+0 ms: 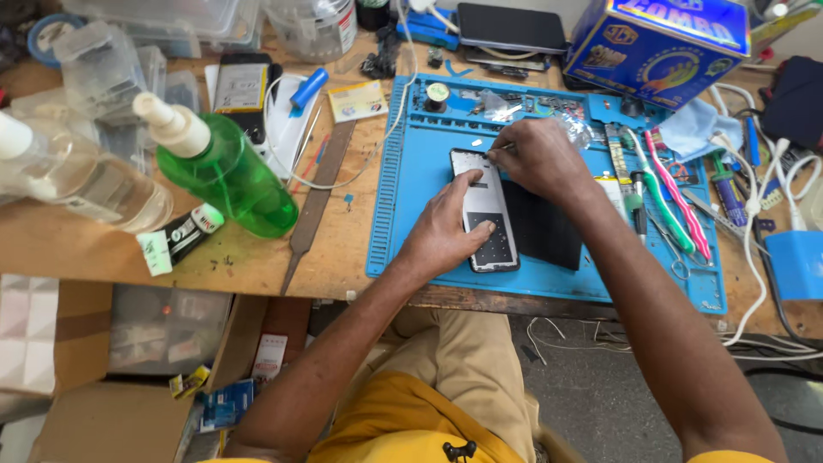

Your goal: The person scrapes old adhesive residue from the inside of a phone mid-frame with a metal tool, working around the edges and screw holes. They then spray liquid onto the housing, wipe it, do further scraping and picking at residue, and finally place the phone housing into a blue and white box.

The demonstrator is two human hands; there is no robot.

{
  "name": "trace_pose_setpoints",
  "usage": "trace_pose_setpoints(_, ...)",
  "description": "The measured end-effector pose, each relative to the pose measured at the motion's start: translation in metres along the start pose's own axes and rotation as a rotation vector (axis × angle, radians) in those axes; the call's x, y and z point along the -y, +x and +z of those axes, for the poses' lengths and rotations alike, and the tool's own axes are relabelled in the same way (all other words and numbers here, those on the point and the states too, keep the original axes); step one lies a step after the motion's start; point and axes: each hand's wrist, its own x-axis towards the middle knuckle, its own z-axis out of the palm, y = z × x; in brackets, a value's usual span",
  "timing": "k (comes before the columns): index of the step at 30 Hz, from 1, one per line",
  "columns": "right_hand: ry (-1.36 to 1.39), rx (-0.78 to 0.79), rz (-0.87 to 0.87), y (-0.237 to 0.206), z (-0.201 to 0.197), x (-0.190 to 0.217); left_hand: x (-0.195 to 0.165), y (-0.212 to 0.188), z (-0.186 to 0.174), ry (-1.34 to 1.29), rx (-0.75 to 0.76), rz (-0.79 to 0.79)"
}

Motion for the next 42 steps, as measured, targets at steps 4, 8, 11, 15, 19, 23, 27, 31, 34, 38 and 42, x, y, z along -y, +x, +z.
trace_pose_setpoints(4,-0.033,-0.018,0.216,-0.016,0.011,0.006,0.002,0.0,0.002,0.007,0.022,-0.087)
trace_pose_setpoints(8,-0.078,-0.143,0.204,-0.015,0.021,0.012,0.006,0.001,0.004,0.023,-0.009,-0.004)
trace_pose_setpoints(11,-0.009,-0.185,0.223,-0.011,0.019,0.018,0.008,0.002,0.004,0.036,-0.012,0.016)
trace_pose_setpoints(15,-0.003,-0.126,0.304,-0.013,0.016,0.023,0.008,0.001,0.005,0.014,-0.011,0.007)
trace_pose_setpoints(19,-0.05,-0.186,0.227,-0.015,0.019,0.022,0.008,0.002,0.006,0.018,-0.039,0.042)
trace_pose_setpoints(23,-0.102,-0.253,0.112,-0.019,0.022,0.02,0.01,0.002,0.007,-0.014,-0.038,0.003)
trace_pose_setpoints(27,-0.052,-0.184,0.289,-0.055,0.013,0.046,0.013,-0.001,0.009,-0.035,-0.011,0.016)
trace_pose_setpoints(31,-0.054,-0.075,0.373,-0.114,0.005,0.073,0.015,0.0,0.01,0.043,-0.057,0.058)
trace_pose_setpoints(34,-0.043,-0.113,0.372,-0.122,0.007,0.08,0.015,-0.001,0.01,0.035,-0.028,0.021)
trace_pose_setpoints(38,-0.048,-0.181,0.374,-0.118,0.008,0.083,0.017,-0.001,0.011,0.036,-0.046,0.068)
trace_pose_setpoints(42,-0.02,-0.148,0.402,-0.126,0.008,0.086,0.019,-0.001,0.012,0.056,-0.076,0.11)
